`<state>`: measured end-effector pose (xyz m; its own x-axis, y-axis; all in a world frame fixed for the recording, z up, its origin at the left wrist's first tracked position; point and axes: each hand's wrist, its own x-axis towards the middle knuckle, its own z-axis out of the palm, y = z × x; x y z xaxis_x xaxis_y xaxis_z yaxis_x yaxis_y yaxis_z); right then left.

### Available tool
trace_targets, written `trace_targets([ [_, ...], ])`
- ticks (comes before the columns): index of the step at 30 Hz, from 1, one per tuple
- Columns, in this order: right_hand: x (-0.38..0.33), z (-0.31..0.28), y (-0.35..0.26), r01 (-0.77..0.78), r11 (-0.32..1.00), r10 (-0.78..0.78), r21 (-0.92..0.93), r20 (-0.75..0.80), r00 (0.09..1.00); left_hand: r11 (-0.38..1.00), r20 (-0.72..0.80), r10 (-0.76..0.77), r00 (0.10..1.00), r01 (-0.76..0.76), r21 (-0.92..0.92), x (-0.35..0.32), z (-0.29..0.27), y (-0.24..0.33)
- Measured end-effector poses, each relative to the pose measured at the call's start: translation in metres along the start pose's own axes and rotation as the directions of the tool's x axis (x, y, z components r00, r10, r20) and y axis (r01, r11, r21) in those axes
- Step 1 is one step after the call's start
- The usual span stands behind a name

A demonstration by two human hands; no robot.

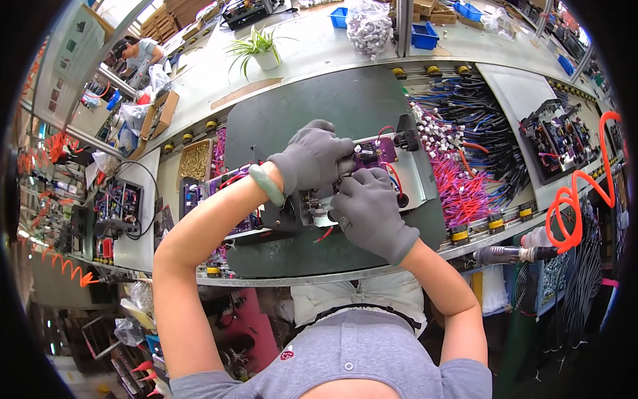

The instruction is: Assembling and wiring components inside electronic device housings on a factory assembly line.

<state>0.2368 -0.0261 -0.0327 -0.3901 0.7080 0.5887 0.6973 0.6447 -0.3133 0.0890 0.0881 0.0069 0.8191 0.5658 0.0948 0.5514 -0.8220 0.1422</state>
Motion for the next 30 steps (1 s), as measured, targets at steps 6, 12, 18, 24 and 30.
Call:
trace_targets([
  [6, -0.002, -0.001, -0.003, -0.011, 1.0, 0.011, 0.001, 0.021, 1.0, 0.98, -0.398, 0.088, 0.913, -0.152, -0.132, -0.012, 0.007, 0.004],
  [12, -0.001, 0.001, 0.002, 0.047, 0.999, -0.048, 0.028, 0.036, 0.998, 0.988, -0.283, -0.133, 0.95, 0.106, -0.108, -0.008, 0.014, 0.002],
  [18, 0.002, -0.001, 0.001, 0.11, 0.994, -0.11, 0.006, 0.078, 0.991, 0.973, -0.222, -0.21, 0.952, 0.181, -0.144, -0.011, 0.01, 0.009],
  [24, 0.009, 0.007, 0.0, 0.174, 0.985, -0.173, 0.007, 0.121, 0.977, 0.972, -0.249, -0.221, 0.943, 0.19, -0.141, -0.008, 0.01, 0.008],
  [30, 0.005, -0.004, 0.003, -0.07, 0.997, 0.07, -0.007, 0.008, 0.997, 0.964, -0.127, -0.226, 0.966, 0.203, -0.172, -0.008, -0.002, 0.004],
])
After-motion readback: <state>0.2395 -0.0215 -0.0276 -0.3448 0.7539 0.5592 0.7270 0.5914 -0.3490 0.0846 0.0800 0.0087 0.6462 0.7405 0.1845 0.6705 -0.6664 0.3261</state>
